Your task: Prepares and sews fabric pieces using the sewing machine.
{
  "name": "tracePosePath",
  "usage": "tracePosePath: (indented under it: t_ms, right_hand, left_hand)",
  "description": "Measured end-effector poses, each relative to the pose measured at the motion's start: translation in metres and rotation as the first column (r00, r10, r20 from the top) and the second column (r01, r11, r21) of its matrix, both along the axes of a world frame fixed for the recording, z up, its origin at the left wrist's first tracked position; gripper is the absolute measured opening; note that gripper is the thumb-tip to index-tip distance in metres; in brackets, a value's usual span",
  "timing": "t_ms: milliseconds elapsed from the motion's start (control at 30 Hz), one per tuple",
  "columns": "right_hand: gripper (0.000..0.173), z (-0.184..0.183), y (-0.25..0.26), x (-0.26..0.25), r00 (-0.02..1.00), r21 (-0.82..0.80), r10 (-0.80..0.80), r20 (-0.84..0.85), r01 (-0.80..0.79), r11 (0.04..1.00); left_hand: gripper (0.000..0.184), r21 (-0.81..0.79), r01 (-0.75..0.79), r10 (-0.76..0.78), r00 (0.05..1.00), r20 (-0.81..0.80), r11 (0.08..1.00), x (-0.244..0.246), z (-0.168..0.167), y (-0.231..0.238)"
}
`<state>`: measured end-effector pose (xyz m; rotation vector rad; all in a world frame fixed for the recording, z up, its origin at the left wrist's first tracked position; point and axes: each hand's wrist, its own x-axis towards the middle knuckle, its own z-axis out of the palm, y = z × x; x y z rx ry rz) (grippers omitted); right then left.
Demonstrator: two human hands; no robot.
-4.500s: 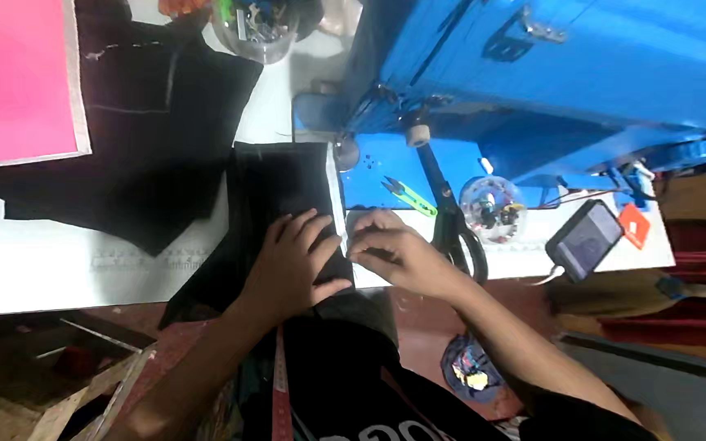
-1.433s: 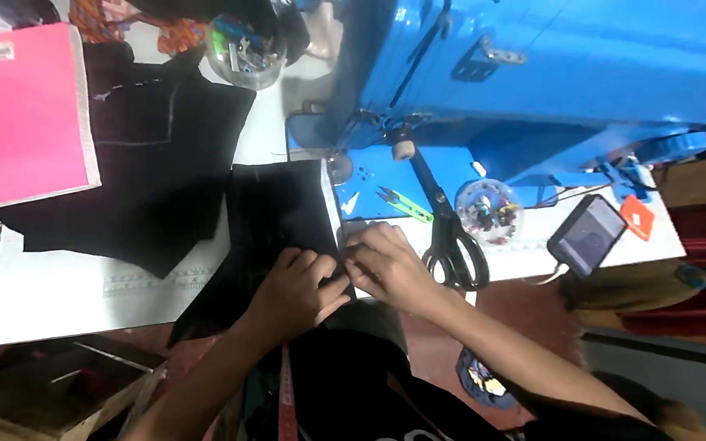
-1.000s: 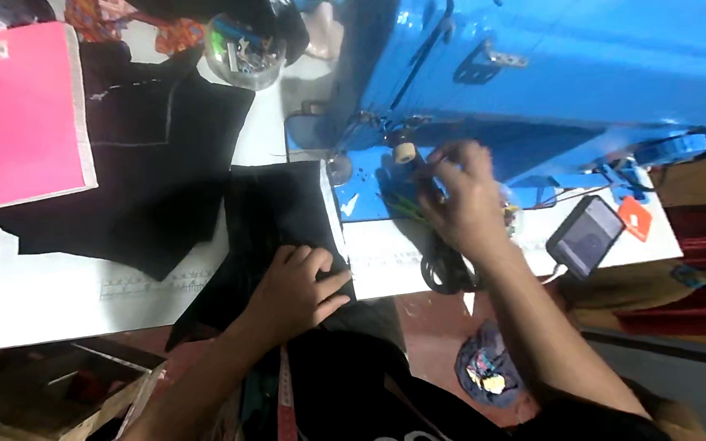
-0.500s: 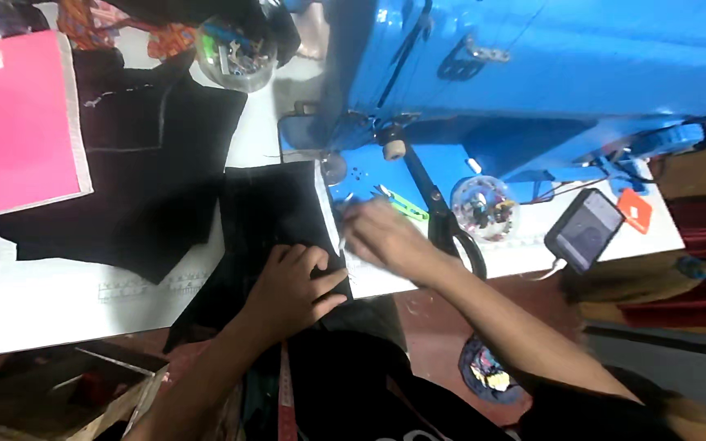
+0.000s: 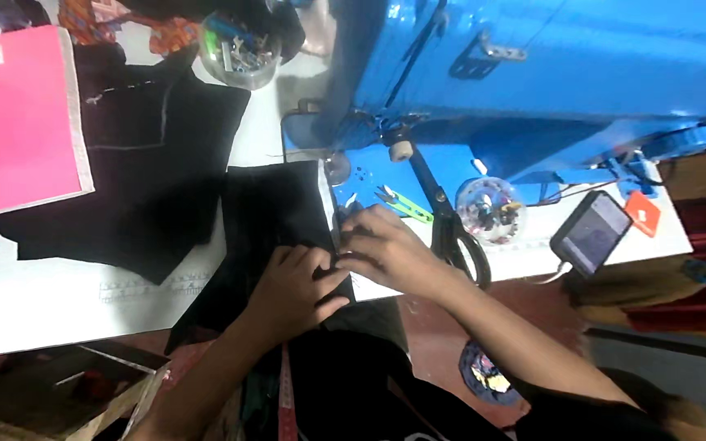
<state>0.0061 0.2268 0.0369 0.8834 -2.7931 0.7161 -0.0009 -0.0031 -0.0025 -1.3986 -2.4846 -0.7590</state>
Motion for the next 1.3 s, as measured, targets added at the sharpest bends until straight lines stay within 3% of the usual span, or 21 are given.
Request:
tracePosePath:
  t_ms: [333, 533, 700, 767, 867, 933, 1300]
  right_hand:
    - [0.012, 0.004, -0.026, 0.009, 0.972, 0.045, -0.236, 0.016, 0.235, 0.971]
    - [0.014, 0.003, -0.020, -0.004, 0.967, 0.065, -0.218, 0.130, 0.211, 0.975]
    - [0.019, 0.030, 0.032, -0.031, 0.883, 0.135, -0.458, -0.106, 0.469, 0.873]
    - [0.017, 0.037, 0.036, -0.028, 0.918, 0.099, -0.385, -0.097, 0.393, 0.914]
    - [0.018, 0.023, 0.026, -0.016, 0.998, 0.073, -0.064, -0.028, 0.066, 0.995]
    - [0.019, 0.012, 0.018, -0.016, 0.997, 0.089, 0.052, -0.050, -0.048, 0.995]
    - [0.019, 0.003, 0.011, -0.033, 0.962, 0.169, 0.198, -0.189, -0.167, 0.971]
  left_hand:
    - [0.037, -0.009, 0.000, 0.000, 1.000, 0.004, 1.000, 0.000, 0.002, 0.001]
    - [0.039, 0.005, 0.010, -0.011, 0.999, 0.039, 1.000, 0.000, 0.002, 0.000]
    - [0.040, 0.029, 0.027, -0.028, 0.998, 0.060, 0.999, -0.001, 0.002, -0.001]
    - [0.040, 0.040, 0.024, -0.026, 0.998, 0.065, 0.999, -0.001, 0.002, -0.001]
    - [0.044, 0.029, 0.009, -0.011, 0.998, 0.061, 1.000, -0.002, 0.002, 0.001]
    - [0.047, 0.019, -0.011, 0.010, 0.998, 0.058, 1.000, -0.001, 0.003, 0.001]
    - [0.046, 0.004, -0.030, 0.030, 0.998, 0.062, 1.000, -0.002, 0.006, 0.001]
